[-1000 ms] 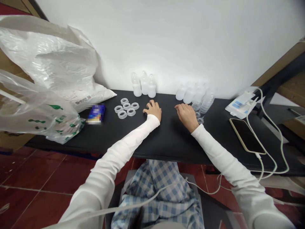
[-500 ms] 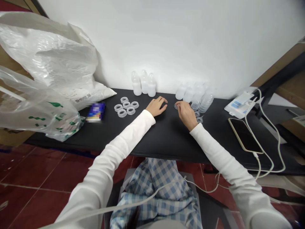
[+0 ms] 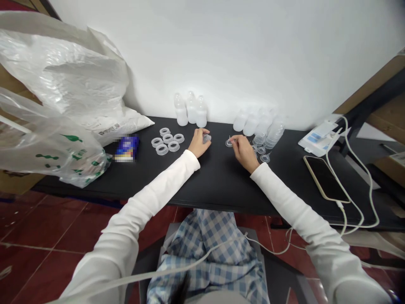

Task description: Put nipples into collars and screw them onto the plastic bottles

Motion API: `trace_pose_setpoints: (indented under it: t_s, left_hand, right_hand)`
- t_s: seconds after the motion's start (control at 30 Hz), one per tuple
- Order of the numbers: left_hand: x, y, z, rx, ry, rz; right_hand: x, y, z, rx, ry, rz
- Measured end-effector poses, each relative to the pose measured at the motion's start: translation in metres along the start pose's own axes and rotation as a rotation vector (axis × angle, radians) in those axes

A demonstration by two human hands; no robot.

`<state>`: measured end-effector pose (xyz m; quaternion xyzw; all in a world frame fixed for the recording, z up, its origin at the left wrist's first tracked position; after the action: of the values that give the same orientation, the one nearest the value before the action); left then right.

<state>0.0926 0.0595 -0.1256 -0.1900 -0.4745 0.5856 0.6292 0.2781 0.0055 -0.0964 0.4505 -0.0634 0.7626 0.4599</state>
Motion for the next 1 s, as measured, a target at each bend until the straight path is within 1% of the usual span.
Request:
trace_pose_setpoints:
  t_s: [0.1,0.17,0.23,0.3,0.43,0.57,0.73,0.87,1.0]
  left_hand:
    - [0.001,0.008,-0.008,-0.403,0.021,0.215]
    - [-0.004,0.011,-0.017,-0.601,0.086,0.355]
    - [-0.009,0.012,-0.026,-0.729,0.162,0.448]
    - [-0.014,0.011,-0.031,-0.801,0.216,0.499]
    - [-0.020,0.006,-0.035,-0.857,0.272,0.529]
    - [-0.026,-0.006,-0.038,-0.857,0.353,0.503]
    - [-0.035,-0.017,-0.045,-0.870,0.459,0.474]
    - [-0.041,-0.018,-0.051,-0.895,0.496,0.473]
    - [-0.042,-0.017,-0.054,-0.901,0.496,0.396]
  right_hand:
    - [-0.004,0.002,-0.004,0.107,-0.014,0.003]
    - [-0.006,0.002,-0.007,0.165,-0.008,-0.007]
    - [-0.007,0.002,-0.009,0.212,0.004,-0.015]
    - [-0.007,0.004,-0.009,0.257,0.009,-0.018]
    - [-0.007,0.008,-0.011,0.322,0.028,-0.037]
    - [-0.008,0.006,-0.014,0.340,0.050,-0.075]
    - [-0.007,-0.003,-0.013,0.304,0.007,-0.119]
    - [-0.004,-0.006,-0.007,0.228,-0.059,-0.098]
    - [-0.003,-0.003,-0.004,0.188,-0.074,-0.071]
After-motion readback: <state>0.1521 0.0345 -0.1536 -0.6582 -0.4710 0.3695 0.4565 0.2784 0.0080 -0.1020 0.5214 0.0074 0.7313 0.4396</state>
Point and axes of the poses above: each hand's wrist, its own x-axis towards the middle knuckle, its own z-axis out of the back of the hand, y = z × x, the point moved 9 cm from there along x, towards the middle knuckle, and after that the axes turned 13 degrees about -y, right-handed, at the moved point
